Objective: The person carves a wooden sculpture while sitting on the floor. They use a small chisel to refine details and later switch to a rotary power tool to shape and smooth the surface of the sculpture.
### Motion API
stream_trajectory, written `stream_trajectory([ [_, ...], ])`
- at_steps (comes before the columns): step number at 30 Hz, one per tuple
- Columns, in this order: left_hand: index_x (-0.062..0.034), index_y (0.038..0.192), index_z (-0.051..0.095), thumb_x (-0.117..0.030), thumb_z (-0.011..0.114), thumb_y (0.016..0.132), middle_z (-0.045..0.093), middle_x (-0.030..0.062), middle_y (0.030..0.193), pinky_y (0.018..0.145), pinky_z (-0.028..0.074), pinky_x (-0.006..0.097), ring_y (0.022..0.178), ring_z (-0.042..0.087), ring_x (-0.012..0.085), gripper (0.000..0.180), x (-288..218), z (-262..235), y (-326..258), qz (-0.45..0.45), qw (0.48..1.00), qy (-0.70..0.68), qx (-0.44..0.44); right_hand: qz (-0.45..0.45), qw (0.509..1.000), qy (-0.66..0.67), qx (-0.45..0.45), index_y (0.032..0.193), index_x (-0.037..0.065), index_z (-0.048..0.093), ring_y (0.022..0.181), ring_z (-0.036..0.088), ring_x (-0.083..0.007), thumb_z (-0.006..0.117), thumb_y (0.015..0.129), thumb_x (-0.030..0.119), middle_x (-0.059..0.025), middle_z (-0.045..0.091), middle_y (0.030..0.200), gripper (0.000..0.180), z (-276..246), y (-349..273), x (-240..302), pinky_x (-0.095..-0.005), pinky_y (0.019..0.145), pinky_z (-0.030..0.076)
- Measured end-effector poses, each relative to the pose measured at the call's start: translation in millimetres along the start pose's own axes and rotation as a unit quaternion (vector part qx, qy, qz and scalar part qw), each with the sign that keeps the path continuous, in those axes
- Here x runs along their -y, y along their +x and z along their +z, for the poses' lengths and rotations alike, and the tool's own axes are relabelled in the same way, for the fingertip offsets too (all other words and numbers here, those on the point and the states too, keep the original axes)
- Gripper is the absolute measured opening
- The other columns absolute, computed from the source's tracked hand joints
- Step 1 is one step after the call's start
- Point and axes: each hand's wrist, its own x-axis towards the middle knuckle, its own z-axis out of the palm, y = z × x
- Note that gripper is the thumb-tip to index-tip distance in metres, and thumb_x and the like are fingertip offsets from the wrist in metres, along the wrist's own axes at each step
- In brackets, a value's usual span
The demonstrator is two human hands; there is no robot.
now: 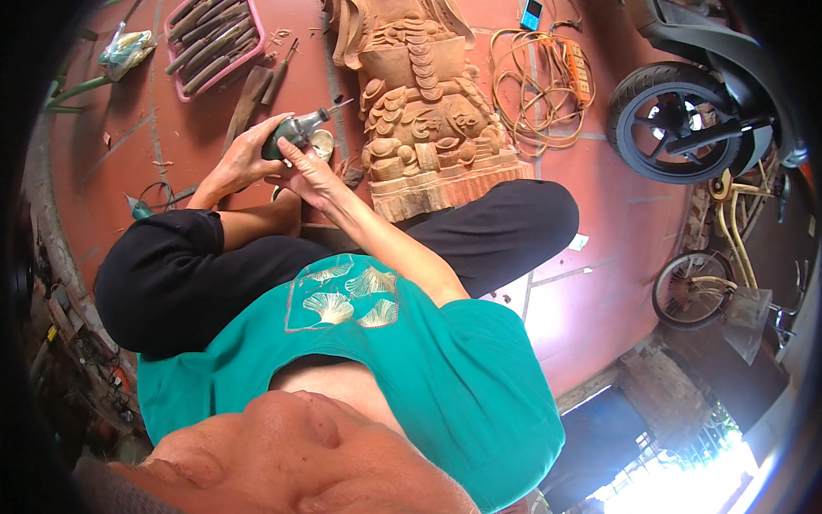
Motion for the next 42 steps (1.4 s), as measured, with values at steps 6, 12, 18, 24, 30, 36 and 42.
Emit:
stream_trajectory([
  [6, -0.0063, 0.145, 0.045, -0.022, 0.080, 0.075, 0.056, 0.0161, 0.135, 0.105, 0.041, 0.042, 0.123, 0.052, 0.0332, 0.080, -4.8, -9.3, -9.1, 0.050, 0.998, -0.040, -0.009, -0.026, 0.999, -0.033, -0.033, 0.130, 0.018, 0.053, 0.107, 0.065, -0.0252, 0.074, 0.090, 0.020, -0.0059, 0.064, 0.120, 0.046, -13.5, 1.4, 16.9, -0.0514, 0.087, 0.057],
  [12, -0.0117, 0.148, 0.045, -0.023, 0.078, 0.083, 0.056, 0.0068, 0.136, 0.107, 0.040, 0.036, 0.123, 0.051, 0.0189, 0.074, 10.5, -24.5, -31.8, -0.050, 0.980, -0.185, -0.061, -0.106, 0.992, -0.051, -0.045, 0.134, 0.015, 0.046, 0.118, 0.061, -0.0319, 0.074, 0.090, 0.026, -0.0155, 0.061, 0.129, 0.053, -9.2, 1.8, 54.8, -0.0527, 0.093, 0.056],
  [18, -0.0101, 0.140, 0.054, -0.016, 0.072, 0.088, 0.064, 0.0056, 0.126, 0.103, 0.043, 0.035, 0.118, 0.056, 0.0162, 0.056, 19.8, -45.1, -46.4, -0.063, 0.959, -0.219, -0.168, -0.137, 0.989, -0.046, -0.040, 0.130, 0.012, 0.050, 0.116, 0.063, -0.0315, 0.073, 0.090, 0.036, -0.0192, 0.061, 0.129, 0.052, -1.6, 8.6, 75.5, -0.0518, 0.092, 0.057],
  [24, -0.0091, 0.123, 0.066, -0.010, 0.075, 0.080, 0.068, 0.0055, 0.119, 0.103, 0.039, 0.038, 0.114, 0.060, 0.0250, 0.044, 22.8, -40.3, -36.8, 0.031, 0.972, -0.011, -0.231, -0.129, 0.988, -0.040, -0.073, 0.127, 0.007, 0.053, 0.114, 0.063, -0.0311, 0.071, 0.091, 0.040, -0.0198, 0.062, 0.127, 0.052, -2.7, 12.9, 74.9, -0.0516, 0.091, 0.057],
  [30, -0.0098, 0.125, 0.065, -0.010, 0.077, 0.079, 0.069, 0.0048, 0.115, 0.104, 0.038, 0.039, 0.111, 0.060, 0.0221, 0.048, 17.6, -35.5, -38.7, 0.070, 0.982, -0.010, -0.172, -0.126, 0.985, -0.058, -0.099, 0.124, 0.007, 0.054, 0.111, 0.065, -0.0299, 0.071, 0.091, 0.038, -0.0203, 0.064, 0.123, 0.048, -7.1, 10.3, 74.5, -0.0489, 0.087, 0.059],
  [36, -0.0112, 0.132, 0.061, -0.016, 0.078, 0.078, 0.068, 0.0037, 0.111, 0.101, 0.040, 0.040, 0.103, 0.061, 0.0222, 0.057, 19.5, -26.4, -30.0, 0.082, 0.987, 0.036, -0.136, -0.125, 0.986, -0.057, -0.097, 0.125, 0.009, 0.049, 0.110, 0.066, -0.0319, 0.071, 0.092, 0.030, -0.0212, 0.064, 0.122, 0.044, -9.9, 11.2, 68.6, -0.0516, 0.086, 0.060],
  [42, -0.0140, 0.133, 0.060, -0.018, 0.077, 0.077, 0.068, 0.0019, 0.110, 0.102, 0.039, 0.041, 0.103, 0.060, 0.0226, 0.058, 16.9, -27.7, -31.0, 0.107, 0.976, 0.123, -0.141, -0.120, 0.985, -0.072, -0.102, 0.128, 0.011, 0.046, 0.107, 0.067, -0.0323, 0.072, 0.091, 0.026, -0.0204, 0.064, 0.121, 0.047, -1.4, 9.9, 62.3, -0.0520, 0.083, 0.061],
])
